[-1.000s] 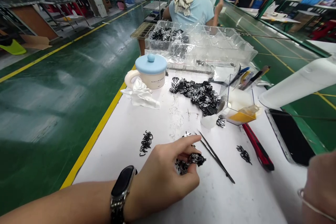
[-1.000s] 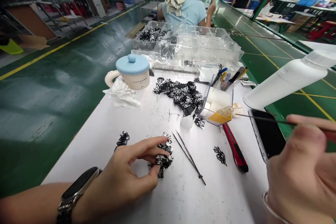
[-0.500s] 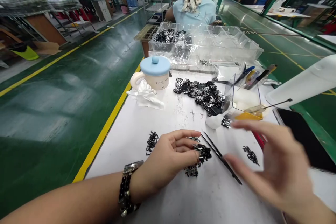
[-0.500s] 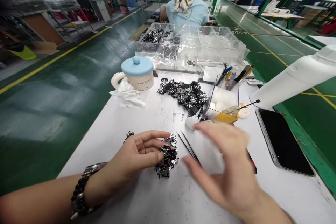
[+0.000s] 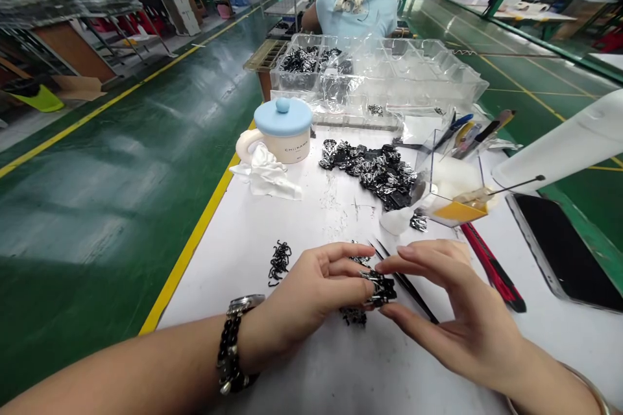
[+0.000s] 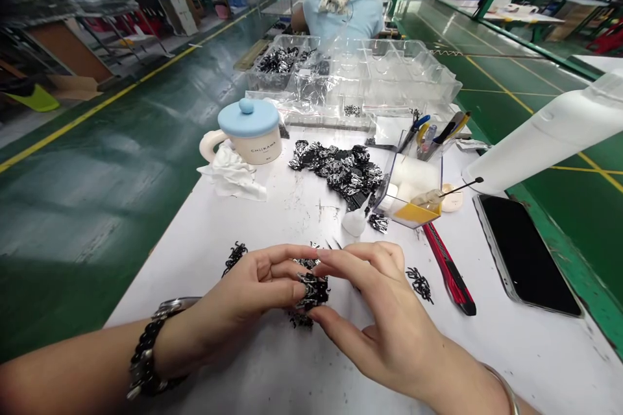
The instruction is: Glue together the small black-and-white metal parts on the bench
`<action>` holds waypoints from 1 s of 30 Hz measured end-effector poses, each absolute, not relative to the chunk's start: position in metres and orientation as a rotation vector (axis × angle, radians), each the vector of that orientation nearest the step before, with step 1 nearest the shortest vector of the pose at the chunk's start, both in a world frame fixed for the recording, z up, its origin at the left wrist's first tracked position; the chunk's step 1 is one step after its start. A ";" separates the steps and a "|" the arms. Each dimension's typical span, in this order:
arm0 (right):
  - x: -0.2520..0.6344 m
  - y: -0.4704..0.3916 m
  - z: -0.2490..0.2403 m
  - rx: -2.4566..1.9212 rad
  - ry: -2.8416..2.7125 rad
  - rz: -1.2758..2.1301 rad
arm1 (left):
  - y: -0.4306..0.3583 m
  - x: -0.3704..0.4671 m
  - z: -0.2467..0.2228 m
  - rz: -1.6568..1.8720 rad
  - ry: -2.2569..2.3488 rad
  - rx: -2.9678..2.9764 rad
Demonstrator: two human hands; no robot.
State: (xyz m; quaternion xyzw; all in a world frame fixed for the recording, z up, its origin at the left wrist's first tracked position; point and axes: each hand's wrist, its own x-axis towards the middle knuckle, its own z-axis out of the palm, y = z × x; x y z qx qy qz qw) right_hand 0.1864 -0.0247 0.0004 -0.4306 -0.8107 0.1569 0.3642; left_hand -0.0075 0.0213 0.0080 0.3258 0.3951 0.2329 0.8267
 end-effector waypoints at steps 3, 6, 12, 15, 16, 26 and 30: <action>0.187 -0.025 0.001 -1.107 -2.086 0.391 | 0.021 -0.008 0.008 0.497 0.832 0.696; 0.187 -0.025 0.001 -1.100 -2.087 0.392 | 0.021 -0.009 0.009 0.500 0.848 0.732; 0.185 -0.025 0.002 -1.111 -2.093 0.405 | 0.021 -0.010 0.013 0.492 0.892 0.775; 0.184 -0.025 0.002 -1.100 -2.096 0.386 | 0.021 -0.010 0.013 0.489 0.900 0.779; 0.184 -0.025 0.002 -1.100 -2.094 0.386 | 0.021 -0.009 0.012 0.487 0.897 0.775; 0.187 -0.028 -0.007 -1.101 -1.790 0.782 | 0.022 -0.012 0.012 0.496 0.594 0.526; 0.180 -0.024 -0.002 -1.048 -1.597 0.944 | 0.020 -0.013 0.013 0.530 0.389 0.510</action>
